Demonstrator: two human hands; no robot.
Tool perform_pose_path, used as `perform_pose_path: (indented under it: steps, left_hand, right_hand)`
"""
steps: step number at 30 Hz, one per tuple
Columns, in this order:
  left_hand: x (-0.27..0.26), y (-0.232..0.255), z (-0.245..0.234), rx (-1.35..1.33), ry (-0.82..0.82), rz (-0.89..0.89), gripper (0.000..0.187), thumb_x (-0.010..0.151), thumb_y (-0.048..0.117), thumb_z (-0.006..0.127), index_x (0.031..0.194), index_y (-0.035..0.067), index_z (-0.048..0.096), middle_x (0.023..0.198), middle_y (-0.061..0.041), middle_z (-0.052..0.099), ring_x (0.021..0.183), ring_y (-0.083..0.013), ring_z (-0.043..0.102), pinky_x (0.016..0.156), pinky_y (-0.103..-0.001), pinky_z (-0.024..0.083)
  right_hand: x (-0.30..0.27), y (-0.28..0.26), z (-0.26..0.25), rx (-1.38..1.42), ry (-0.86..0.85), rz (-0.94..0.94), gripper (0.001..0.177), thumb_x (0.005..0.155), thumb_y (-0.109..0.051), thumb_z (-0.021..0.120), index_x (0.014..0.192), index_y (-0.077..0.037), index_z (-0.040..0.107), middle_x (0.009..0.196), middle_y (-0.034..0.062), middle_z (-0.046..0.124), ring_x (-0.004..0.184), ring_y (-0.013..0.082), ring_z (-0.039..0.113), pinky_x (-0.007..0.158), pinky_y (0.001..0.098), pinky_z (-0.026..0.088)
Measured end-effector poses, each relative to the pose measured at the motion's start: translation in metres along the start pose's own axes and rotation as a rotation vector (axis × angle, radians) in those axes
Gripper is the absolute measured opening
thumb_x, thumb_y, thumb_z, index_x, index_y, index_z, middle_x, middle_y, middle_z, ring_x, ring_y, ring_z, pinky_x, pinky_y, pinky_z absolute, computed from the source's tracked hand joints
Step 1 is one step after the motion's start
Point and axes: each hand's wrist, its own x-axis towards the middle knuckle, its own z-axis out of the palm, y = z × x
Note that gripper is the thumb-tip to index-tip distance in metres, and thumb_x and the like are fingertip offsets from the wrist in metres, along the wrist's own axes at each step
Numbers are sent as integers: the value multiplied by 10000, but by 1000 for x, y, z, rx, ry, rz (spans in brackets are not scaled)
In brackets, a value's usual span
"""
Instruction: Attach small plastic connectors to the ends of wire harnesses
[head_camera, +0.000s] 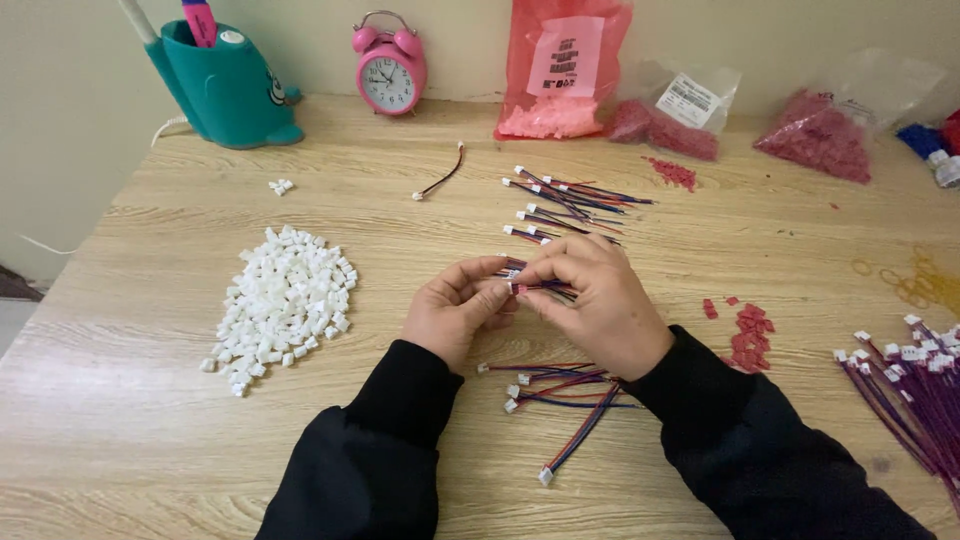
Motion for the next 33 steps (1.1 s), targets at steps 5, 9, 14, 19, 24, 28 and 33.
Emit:
perform_pose_path:
  steps: [5, 9, 14, 19, 24, 28, 33]
  left_hand:
    - [-3, 3, 2, -33, -13, -7, 349, 861, 14, 688, 1202, -1, 614, 860, -174, 706, 767, -262, 732, 681, -369, 655]
    - [-3, -2, 0, -72, -3, -7, 338, 858, 12, 689, 1184, -27, 609, 852, -196, 701, 766, -293, 731, 692, -407, 654]
    - [-5, 2, 2, -34, -9, -19, 325, 859, 30, 694, 1171, -24, 622, 879, -175, 708, 780, -264, 730, 703, -379, 650]
    - [-4, -1, 0, -37, 7, -31, 325, 850, 19, 701, 1162, -24, 625, 845, -177, 704, 752, -268, 732, 677, -366, 651]
    - [-5, 1, 2, -11, 7, -10, 351, 828, 17, 729, 1161, -24, 626, 847, -165, 699, 762, -249, 725, 692, -375, 649]
    - [-6, 1, 3, -20, 1, -6, 346, 832, 15, 721, 1162, -26, 627, 863, -172, 706, 767, -252, 725, 696, -383, 649]
    - [-9, 7, 5, -15, -21, -6, 339, 848, 32, 704, 1174, -16, 624, 890, -157, 714, 752, -207, 715, 690, -353, 647]
  right_hand:
    - [-8, 14, 16, 95, 26, 60, 108, 792, -116, 768, 896, -137, 748, 907, 37, 704, 856, 231, 657, 778, 337, 491]
    - [-12, 17, 22, 186, 38, 107, 105, 796, -86, 761, 896, -117, 750, 841, 73, 691, 763, 219, 648, 675, 313, 493]
    - [-11, 12, 20, 200, 51, 118, 106, 800, -73, 749, 902, -102, 744, 818, 71, 683, 715, 185, 620, 609, 277, 473]
    - [-10, 8, 16, 192, 39, 122, 127, 784, -56, 743, 903, -100, 741, 808, 57, 674, 639, 153, 563, 535, 260, 434]
    - [-7, 4, 12, 230, -11, 125, 120, 770, -26, 730, 870, -93, 742, 773, 73, 666, 605, 164, 537, 512, 270, 407]
    - [-8, 0, 11, 263, -4, 141, 124, 778, -45, 739, 883, -110, 757, 782, 31, 680, 596, 112, 504, 508, 235, 397]
    - [-11, 6, 17, 274, 33, 194, 133, 779, -65, 763, 904, -111, 770, 744, 41, 671, 616, 106, 514, 532, 237, 391]
